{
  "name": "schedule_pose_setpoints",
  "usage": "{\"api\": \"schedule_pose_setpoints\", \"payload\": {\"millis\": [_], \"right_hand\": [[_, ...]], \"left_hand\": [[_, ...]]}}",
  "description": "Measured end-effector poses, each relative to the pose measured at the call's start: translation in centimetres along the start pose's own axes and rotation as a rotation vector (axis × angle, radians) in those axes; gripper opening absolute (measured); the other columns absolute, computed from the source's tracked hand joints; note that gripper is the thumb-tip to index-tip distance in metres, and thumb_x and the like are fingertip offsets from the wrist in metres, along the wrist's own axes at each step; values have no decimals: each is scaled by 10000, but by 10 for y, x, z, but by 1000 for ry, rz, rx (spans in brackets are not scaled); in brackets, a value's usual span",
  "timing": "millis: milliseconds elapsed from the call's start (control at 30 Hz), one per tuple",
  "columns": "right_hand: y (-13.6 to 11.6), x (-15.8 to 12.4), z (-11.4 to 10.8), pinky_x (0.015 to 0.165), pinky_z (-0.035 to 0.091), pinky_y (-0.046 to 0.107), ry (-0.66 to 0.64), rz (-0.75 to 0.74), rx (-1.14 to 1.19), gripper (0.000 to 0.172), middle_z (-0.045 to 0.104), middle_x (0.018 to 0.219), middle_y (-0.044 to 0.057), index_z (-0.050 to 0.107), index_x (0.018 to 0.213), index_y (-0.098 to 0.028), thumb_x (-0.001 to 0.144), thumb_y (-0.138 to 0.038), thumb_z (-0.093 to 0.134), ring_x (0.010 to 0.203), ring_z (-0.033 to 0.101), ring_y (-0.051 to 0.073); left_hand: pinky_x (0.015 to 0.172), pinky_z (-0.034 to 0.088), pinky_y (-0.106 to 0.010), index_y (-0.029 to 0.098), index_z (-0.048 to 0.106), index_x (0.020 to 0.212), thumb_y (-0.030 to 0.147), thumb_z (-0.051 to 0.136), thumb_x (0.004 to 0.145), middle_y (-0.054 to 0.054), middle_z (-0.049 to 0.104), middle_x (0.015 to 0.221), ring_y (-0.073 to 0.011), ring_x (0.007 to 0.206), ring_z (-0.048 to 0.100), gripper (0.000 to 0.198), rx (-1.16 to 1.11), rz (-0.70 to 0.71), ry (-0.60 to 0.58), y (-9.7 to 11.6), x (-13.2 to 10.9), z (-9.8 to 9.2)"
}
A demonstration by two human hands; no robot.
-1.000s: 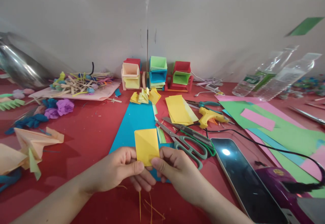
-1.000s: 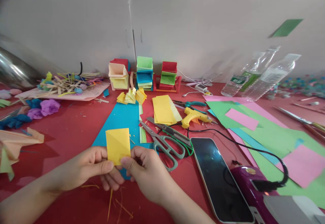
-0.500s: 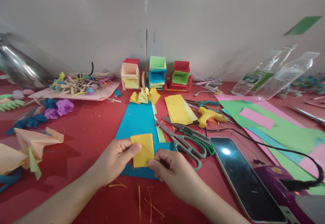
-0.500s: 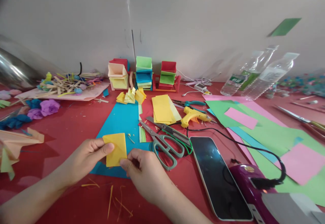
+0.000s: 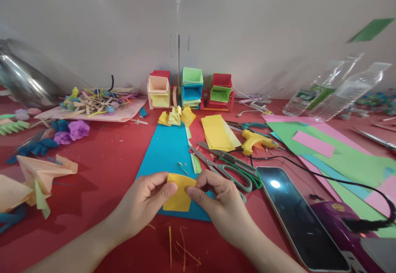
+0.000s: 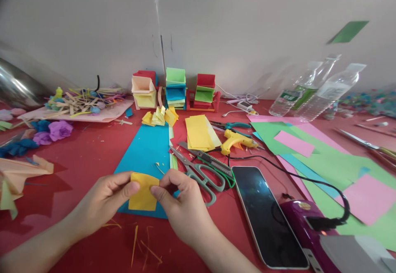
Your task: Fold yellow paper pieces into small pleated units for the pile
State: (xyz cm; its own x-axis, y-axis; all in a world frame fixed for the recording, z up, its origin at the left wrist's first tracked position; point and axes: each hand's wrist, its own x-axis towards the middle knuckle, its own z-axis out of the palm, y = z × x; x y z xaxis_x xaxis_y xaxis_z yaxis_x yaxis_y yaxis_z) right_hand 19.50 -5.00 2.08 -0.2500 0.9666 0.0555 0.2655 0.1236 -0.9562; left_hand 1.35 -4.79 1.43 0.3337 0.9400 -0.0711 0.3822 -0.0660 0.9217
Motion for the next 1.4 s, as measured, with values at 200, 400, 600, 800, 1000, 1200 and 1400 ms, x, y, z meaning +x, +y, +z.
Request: {"api": "schedule_pose_setpoints", "payload": {"millis": [200,400,600,800,1000,1200,1400], "right_hand": [[3,0,4,498,281,213,-44,40,50,235,380,603,-46,444,656,-183,825,-332,509,567,339,87],[-2,0,2,504,282,214,-110,36,14,273,390,562,-47,429,574,-171,781,-286,565,551,343,80],[2,1,7,486,296,218,-117,116,97,225,453,589,-31,490,646,-163,776,-335,556,538,371,83],[-3,-1,4,492,311,212,-143,111,-14,161,477,583,-28,507,630,-161,766,-244,536,546,398,85],[-6,-1,7,496,319,197,-156,114,13,133,487,590,-32,506,628,-158,752,-199,530,555,415,79],[-3,2,3,447,276,199,-128,186,94,174,444,545,-48,501,627,-160,757,-263,554,488,368,64],[0,4,2,450,306,190,-79,292,337,270,483,537,-48,498,630,-160,726,-381,621,455,422,53]], "left_hand": [[493,260,-210,181,405,604,457,412,847,52,262,581,-95,545,274,367,-15,-32,56,-1,1,-1],[573,355,-212,185,591,786,437,509,806,17,522,683,-118,645,448,266,-112,-45,-73,4,-1,0],[524,332,-196,169,583,688,420,526,799,37,471,587,-94,574,399,280,-210,-64,155,0,3,-2],[562,378,-195,168,590,743,390,589,760,24,568,648,-96,605,477,223,-342,-108,32,4,8,-7],[499,341,-174,160,575,641,371,614,743,44,509,558,-72,528,428,237,-325,-126,83,5,6,-4],[508,364,-176,156,562,662,377,655,715,35,552,573,-74,531,477,246,-516,-220,170,-2,12,-2],[601,469,-222,159,611,913,426,598,762,-37,648,781,-127,673,593,307,-773,-226,0,2,9,-1]]}}
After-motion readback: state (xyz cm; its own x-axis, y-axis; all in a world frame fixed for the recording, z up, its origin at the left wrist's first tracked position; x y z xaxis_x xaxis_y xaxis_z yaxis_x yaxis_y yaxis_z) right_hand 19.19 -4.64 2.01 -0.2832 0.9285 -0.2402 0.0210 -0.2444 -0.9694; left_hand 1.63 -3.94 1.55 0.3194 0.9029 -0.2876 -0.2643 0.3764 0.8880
